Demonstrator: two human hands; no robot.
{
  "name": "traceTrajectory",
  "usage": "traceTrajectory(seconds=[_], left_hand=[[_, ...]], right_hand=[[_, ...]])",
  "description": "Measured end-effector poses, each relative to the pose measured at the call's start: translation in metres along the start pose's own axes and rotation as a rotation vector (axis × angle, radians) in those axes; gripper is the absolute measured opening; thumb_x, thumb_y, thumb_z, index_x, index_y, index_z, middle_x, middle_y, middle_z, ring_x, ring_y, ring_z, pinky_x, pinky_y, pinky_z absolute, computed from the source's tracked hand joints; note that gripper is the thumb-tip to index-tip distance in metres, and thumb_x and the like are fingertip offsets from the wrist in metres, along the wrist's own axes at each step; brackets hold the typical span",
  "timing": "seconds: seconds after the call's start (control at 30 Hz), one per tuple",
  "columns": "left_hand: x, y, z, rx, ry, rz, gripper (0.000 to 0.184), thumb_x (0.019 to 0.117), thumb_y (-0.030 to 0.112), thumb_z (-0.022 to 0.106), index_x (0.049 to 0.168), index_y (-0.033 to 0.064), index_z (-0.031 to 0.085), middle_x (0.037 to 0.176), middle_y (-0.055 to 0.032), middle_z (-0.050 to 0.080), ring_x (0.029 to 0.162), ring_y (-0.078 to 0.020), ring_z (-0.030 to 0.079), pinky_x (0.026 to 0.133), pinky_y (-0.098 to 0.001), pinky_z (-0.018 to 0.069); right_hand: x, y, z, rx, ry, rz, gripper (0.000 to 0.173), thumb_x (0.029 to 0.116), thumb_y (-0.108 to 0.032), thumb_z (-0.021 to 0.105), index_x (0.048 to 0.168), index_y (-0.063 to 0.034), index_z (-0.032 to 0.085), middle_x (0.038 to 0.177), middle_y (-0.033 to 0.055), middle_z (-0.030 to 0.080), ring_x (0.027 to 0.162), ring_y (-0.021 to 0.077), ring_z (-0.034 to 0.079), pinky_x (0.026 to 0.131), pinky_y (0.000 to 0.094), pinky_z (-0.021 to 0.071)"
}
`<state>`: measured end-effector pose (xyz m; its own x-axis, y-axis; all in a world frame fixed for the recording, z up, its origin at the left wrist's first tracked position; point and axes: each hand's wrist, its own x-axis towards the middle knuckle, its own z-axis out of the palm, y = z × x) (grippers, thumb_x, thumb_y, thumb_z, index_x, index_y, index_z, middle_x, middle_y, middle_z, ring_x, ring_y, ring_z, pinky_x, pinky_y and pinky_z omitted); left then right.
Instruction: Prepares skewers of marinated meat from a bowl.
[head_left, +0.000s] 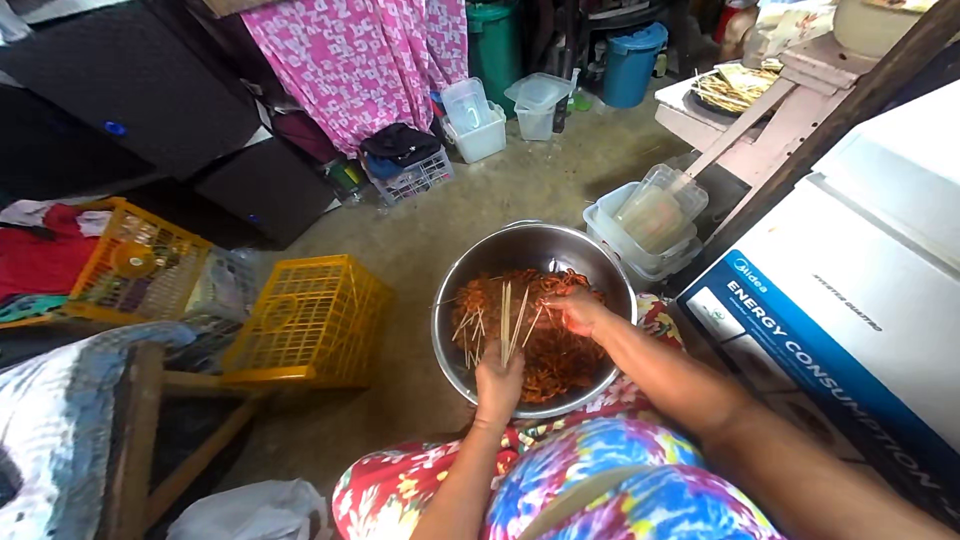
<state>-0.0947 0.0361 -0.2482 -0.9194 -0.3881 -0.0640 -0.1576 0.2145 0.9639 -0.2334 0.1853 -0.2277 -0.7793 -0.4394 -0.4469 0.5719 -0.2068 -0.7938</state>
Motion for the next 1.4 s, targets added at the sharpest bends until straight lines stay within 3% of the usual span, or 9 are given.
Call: traceTrajectory(seconds=[0.33, 0.57, 0.7, 0.8, 0.9, 0.97, 1.03, 1.27, 1.4], left_hand=[[-0.002, 0.007, 0.000, -0.070, -0.008, -0.020, 0.017, 0.0948, 0.001, 0.059, 0.111, -0.0020, 0.057, 0.066, -0.0041, 0.065, 0.049, -0.0110, 0.060, 0.045, -0.0256, 0.0497], [-0.003, 0.005, 0.000, -0.096, -0.009, -0.018, 0.020, 0.0935, -0.001, 0.058, 0.114, -0.0025, 0.056, 0.068, -0.0055, 0.065, 0.052, -0.0124, 0.060, 0.049, -0.0271, 0.0507], [-0.003, 0.003, 0.001, -0.102, 0.108, 0.004, 0.024, 0.0931, -0.001, 0.059, 0.117, -0.0037, 0.055, 0.069, -0.0057, 0.064, 0.053, -0.0127, 0.061, 0.050, -0.0283, 0.0518], [-0.001, 0.002, 0.000, -0.170, 0.236, 0.010, 0.023, 0.0941, -0.003, 0.056, 0.117, -0.0048, 0.053, 0.068, -0.0064, 0.064, 0.053, -0.0127, 0.061, 0.052, -0.0283, 0.0529], [-0.001, 0.001, 0.000, -0.185, 0.233, 0.009, 0.023, 0.0951, -0.003, 0.055, 0.117, -0.0041, 0.052, 0.067, -0.0057, 0.063, 0.052, -0.0120, 0.060, 0.051, -0.0270, 0.0516], [-0.002, 0.001, -0.001, -0.166, 0.149, 0.020, 0.023, 0.0952, -0.002, 0.057, 0.118, -0.0040, 0.053, 0.068, -0.0059, 0.063, 0.052, -0.0122, 0.060, 0.050, -0.0272, 0.0513], [-0.003, 0.002, -0.001, -0.121, 0.048, 0.044, 0.025, 0.0933, -0.001, 0.057, 0.118, -0.0040, 0.054, 0.070, -0.0048, 0.063, 0.054, -0.0112, 0.060, 0.052, -0.0268, 0.0518], [-0.001, 0.003, -0.002, -0.026, -0.048, 0.027, 0.024, 0.0918, 0.000, 0.059, 0.115, -0.0023, 0.057, 0.070, -0.0049, 0.064, 0.055, -0.0119, 0.060, 0.055, -0.0288, 0.0528], [-0.001, 0.003, -0.002, -0.031, -0.052, 0.021, 0.024, 0.0911, 0.000, 0.060, 0.115, -0.0019, 0.057, 0.071, -0.0048, 0.063, 0.056, -0.0118, 0.060, 0.056, -0.0286, 0.0528]], right_hand=[[0.001, 0.003, -0.001, -0.019, -0.028, 0.081, 0.021, 0.1052, -0.007, 0.052, 0.122, 0.0050, 0.053, 0.093, 0.0133, 0.069, 0.081, 0.0240, 0.071, 0.078, 0.0409, 0.0625], [-0.004, 0.010, 0.007, -0.097, -0.097, 0.151, 0.022, 0.1042, -0.009, 0.054, 0.122, 0.0038, 0.053, 0.094, 0.0130, 0.069, 0.081, 0.0237, 0.071, 0.078, 0.0415, 0.0619], [-0.001, 0.014, -0.001, -0.409, -0.227, -0.028, 0.020, 0.0938, 0.002, 0.065, 0.114, 0.0062, 0.063, 0.098, 0.0114, 0.070, 0.087, 0.0189, 0.069, 0.084, 0.0385, 0.0593], [0.004, 0.012, -0.010, -0.741, -0.160, -0.138, 0.028, 0.0852, 0.003, 0.073, 0.112, 0.0067, 0.066, 0.104, 0.0155, 0.068, 0.092, 0.0198, 0.065, 0.088, 0.0404, 0.0557], [0.003, 0.006, -0.011, -0.387, -0.014, -0.136, 0.026, 0.0887, 0.009, 0.065, 0.115, 0.0100, 0.062, 0.100, 0.0164, 0.068, 0.082, 0.0215, 0.068, 0.080, 0.0391, 0.0596], [0.005, 0.001, -0.010, -0.020, 0.052, -0.108, 0.024, 0.0947, 0.010, 0.056, 0.119, 0.0077, 0.056, 0.095, 0.0150, 0.066, 0.078, 0.0238, 0.069, 0.077, 0.0412, 0.0618], [0.008, -0.001, -0.010, 0.157, 0.086, -0.103, 0.022, 0.0957, 0.009, 0.053, 0.118, 0.0040, 0.054, 0.095, 0.0137, 0.064, 0.079, 0.0239, 0.067, 0.076, 0.0425, 0.0610], [0.009, 0.004, -0.011, -0.018, 0.083, -0.160, 0.028, 0.0832, 0.015, 0.065, 0.108, 0.0029, 0.063, 0.100, 0.0102, 0.066, 0.083, 0.0167, 0.063, 0.072, 0.0346, 0.0562], [0.009, 0.004, -0.012, -0.060, 0.068, -0.160, 0.030, 0.0835, 0.015, 0.065, 0.111, 0.0041, 0.062, 0.103, 0.0110, 0.065, 0.085, 0.0161, 0.063, 0.074, 0.0331, 0.0560]])
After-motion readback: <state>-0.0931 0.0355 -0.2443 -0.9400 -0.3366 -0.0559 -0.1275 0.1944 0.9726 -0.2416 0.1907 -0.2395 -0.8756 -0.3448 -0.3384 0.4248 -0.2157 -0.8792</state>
